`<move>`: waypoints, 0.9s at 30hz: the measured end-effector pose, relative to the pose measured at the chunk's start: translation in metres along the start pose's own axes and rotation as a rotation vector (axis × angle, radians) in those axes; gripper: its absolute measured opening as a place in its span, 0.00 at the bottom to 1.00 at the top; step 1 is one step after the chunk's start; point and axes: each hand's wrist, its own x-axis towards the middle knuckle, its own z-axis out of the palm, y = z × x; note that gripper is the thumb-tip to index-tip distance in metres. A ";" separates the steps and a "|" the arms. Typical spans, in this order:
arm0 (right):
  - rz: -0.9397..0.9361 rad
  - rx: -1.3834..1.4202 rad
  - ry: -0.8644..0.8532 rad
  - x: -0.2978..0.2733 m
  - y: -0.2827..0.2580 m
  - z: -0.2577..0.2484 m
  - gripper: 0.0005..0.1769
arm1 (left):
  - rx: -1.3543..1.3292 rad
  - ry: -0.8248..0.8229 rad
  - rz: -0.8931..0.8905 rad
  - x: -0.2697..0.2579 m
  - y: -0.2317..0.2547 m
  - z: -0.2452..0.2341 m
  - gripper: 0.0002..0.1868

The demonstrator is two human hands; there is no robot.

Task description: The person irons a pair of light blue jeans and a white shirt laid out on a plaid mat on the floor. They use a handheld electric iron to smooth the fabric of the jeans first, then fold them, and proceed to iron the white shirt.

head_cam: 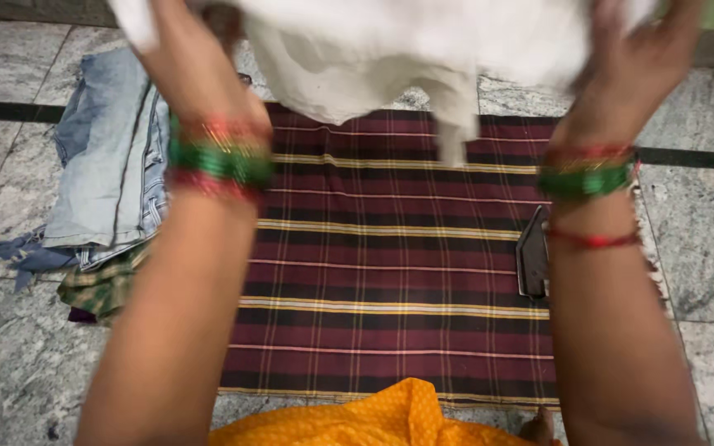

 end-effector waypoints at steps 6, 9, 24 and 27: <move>0.240 -0.607 0.059 -0.186 0.045 -0.082 0.23 | 0.503 0.113 0.000 -0.145 -0.139 -0.099 0.27; 0.510 -1.376 -0.182 -0.256 0.073 -0.103 0.39 | 1.139 0.206 -0.514 -0.192 -0.188 -0.144 0.26; 0.281 -1.473 -0.629 -0.354 0.104 -0.088 0.39 | 1.941 -0.523 0.167 -0.268 -0.236 -0.184 0.37; 0.464 -1.549 -0.782 -0.318 0.106 -0.097 0.40 | 1.960 -0.532 0.149 -0.269 -0.237 -0.182 0.37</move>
